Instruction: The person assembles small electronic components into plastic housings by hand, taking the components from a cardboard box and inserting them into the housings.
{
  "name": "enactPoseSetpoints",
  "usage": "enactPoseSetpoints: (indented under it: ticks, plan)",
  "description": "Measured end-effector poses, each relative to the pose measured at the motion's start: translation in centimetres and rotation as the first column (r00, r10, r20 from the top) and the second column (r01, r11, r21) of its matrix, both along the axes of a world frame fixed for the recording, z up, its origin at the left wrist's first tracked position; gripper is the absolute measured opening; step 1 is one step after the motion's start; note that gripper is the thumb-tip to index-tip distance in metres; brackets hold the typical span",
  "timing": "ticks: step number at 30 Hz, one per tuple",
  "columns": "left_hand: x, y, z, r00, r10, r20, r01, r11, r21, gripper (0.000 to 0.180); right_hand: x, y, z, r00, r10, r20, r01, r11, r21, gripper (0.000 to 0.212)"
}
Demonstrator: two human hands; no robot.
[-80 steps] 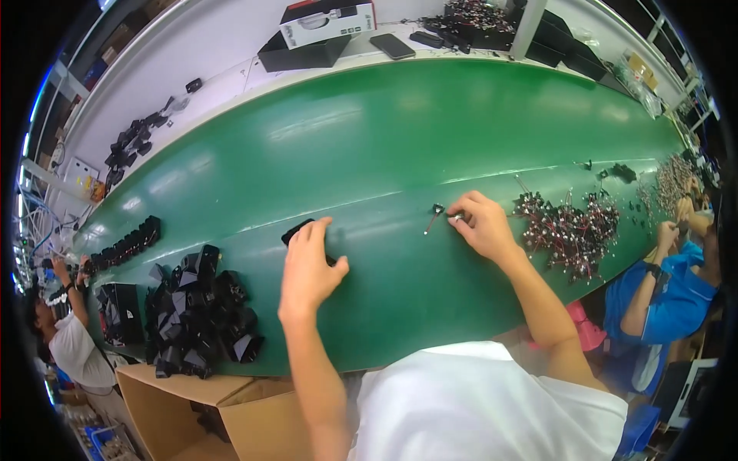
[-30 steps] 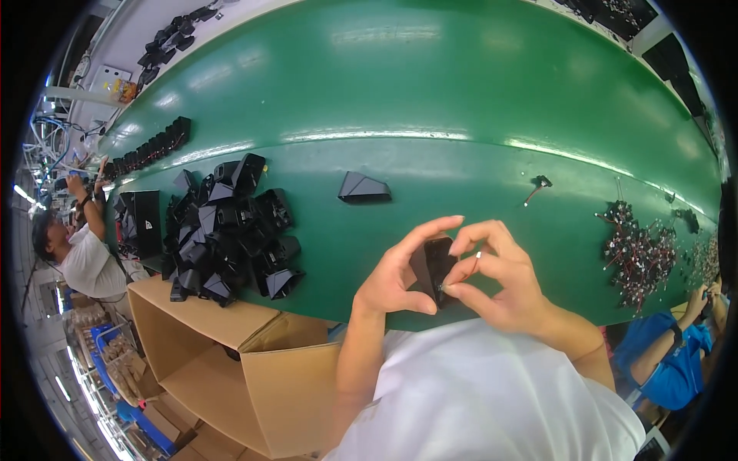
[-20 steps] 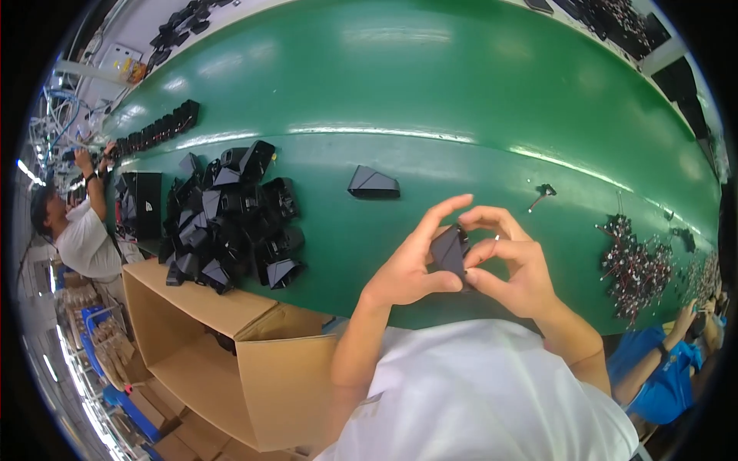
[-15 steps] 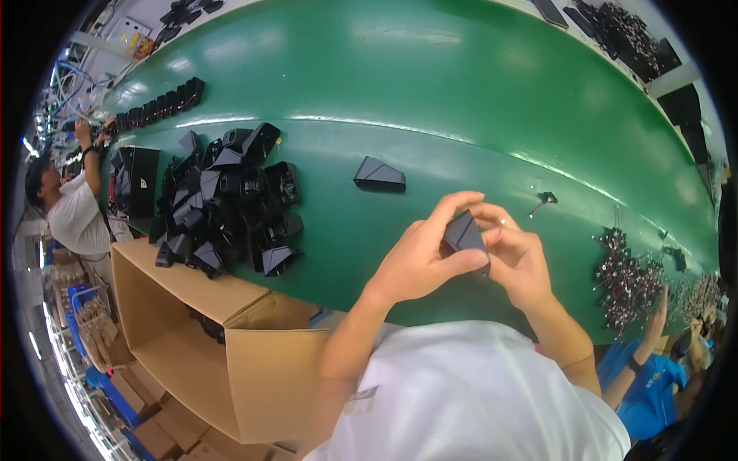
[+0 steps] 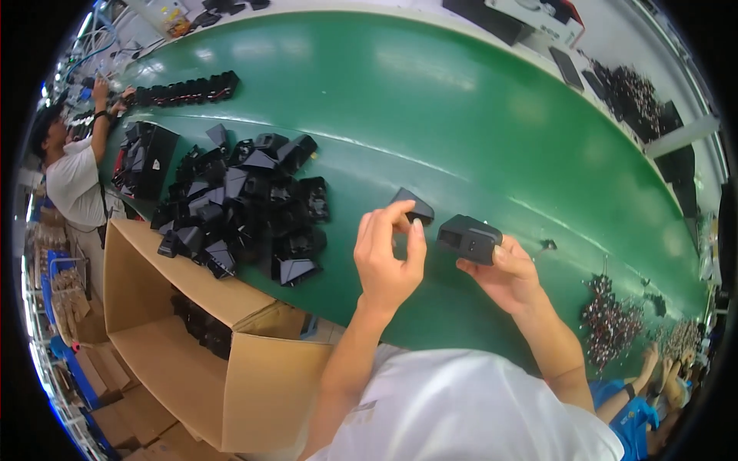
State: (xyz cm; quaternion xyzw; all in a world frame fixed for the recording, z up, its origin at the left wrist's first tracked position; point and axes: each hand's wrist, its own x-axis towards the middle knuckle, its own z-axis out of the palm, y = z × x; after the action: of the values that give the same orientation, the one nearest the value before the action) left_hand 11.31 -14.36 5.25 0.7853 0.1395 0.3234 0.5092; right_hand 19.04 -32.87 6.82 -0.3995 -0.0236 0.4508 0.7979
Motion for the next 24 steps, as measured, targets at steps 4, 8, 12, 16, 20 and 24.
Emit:
enactPoseSetpoints:
  ticks: [4,8,12,16,20,24]
  plan:
    - [-0.2,1.6,-2.4,0.987,0.152,0.051,-0.160,0.926,0.341,0.045,6.6,8.7,2.5,0.332,0.184,0.925,0.202,0.944,-0.260,0.040]
    - [0.1,0.4,-3.8,0.991,0.054,-0.119,0.001,0.908,0.419,0.067,13.4,23.2,-0.5,-0.250,0.312,0.917,0.425,0.886,-0.186,0.035]
    - [0.2,-0.2,-5.6,0.982,-0.083,-0.168,0.147,0.900,0.411,0.058,13.7,36.3,-2.3,-0.358,0.510,0.782,0.511,0.808,-0.293,0.036]
    - [1.1,-0.6,-6.9,0.992,-0.078,-0.099,0.109,0.924,0.367,0.047,14.8,42.4,-5.3,-0.350,0.562,0.749,0.575,0.760,-0.302,0.043]
    - [0.4,-0.5,-7.0,0.987,-0.139,-0.086,0.158,0.944,0.290,0.054,14.2,41.9,-4.4,-0.312,0.639,0.703,0.559,0.722,-0.408,0.050]
    - [0.0,-0.5,-5.3,0.990,-0.062,-0.129,0.088,0.976,0.202,0.068,15.2,33.5,-0.9,-0.398,0.459,0.794,0.438,0.856,-0.275,0.043]
